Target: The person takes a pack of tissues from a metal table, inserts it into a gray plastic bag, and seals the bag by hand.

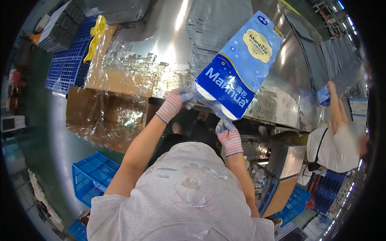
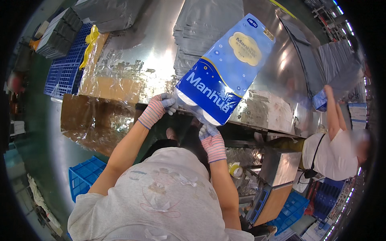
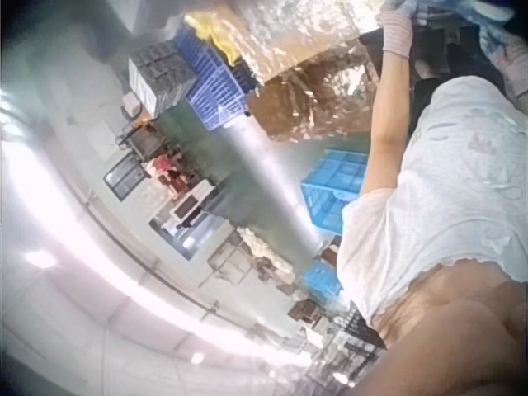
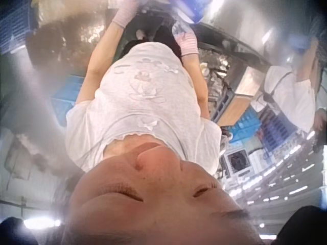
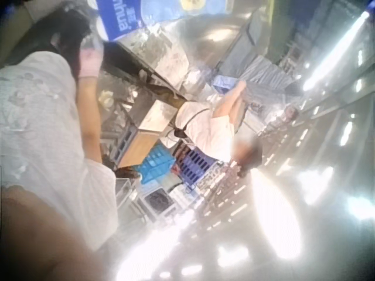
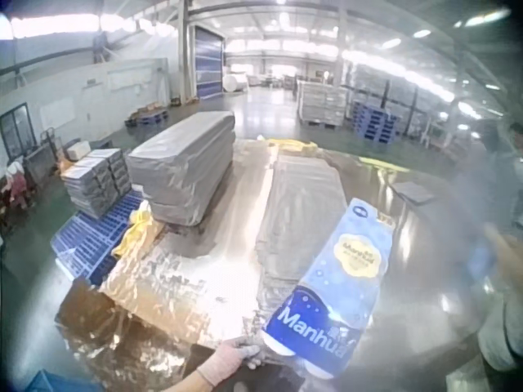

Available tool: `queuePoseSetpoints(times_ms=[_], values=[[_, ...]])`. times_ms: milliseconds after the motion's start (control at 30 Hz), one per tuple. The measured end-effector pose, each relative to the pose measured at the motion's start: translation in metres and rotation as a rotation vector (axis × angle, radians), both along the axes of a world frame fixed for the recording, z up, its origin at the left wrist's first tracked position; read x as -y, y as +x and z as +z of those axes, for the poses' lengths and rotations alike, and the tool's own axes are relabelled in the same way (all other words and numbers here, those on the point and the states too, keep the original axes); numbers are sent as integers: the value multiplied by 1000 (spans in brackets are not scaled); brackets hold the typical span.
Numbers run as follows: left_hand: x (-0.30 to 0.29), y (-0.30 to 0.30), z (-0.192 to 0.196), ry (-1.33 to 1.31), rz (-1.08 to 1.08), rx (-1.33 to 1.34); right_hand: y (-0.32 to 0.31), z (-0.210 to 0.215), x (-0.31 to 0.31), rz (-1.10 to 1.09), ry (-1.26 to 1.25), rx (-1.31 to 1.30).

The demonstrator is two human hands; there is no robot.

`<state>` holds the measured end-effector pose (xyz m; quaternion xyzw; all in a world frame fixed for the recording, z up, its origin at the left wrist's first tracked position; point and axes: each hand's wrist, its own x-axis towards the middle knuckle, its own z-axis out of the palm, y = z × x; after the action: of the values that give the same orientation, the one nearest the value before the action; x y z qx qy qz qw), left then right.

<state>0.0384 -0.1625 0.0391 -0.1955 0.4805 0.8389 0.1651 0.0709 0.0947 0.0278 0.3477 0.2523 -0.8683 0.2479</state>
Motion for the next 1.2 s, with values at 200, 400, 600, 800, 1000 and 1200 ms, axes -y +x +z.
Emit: queuePoseSetpoints(times_ms=[200, 400, 600, 800, 1000, 1200], values=[[1, 29, 24, -109, -351, -141, 20, 38, -31, 341, 230, -137], [4, 24, 5, -691, -1102, -79, -79, -11, -166, 638, 980, -335], [-10, -49, 4, -529, -266, -197, -202, -24, -131, 282, 894, -452], [-3, -146, -8, -390, 190, -213, -261, 9, -83, 816, 919, -690], [14, -223, -38, -682, 157, -183, -452, 61, -44, 995, 1732, -1004], [24, -321, -52, -1693, -171, -348, -580, -11, 1, 1084, 2280, -1144]])
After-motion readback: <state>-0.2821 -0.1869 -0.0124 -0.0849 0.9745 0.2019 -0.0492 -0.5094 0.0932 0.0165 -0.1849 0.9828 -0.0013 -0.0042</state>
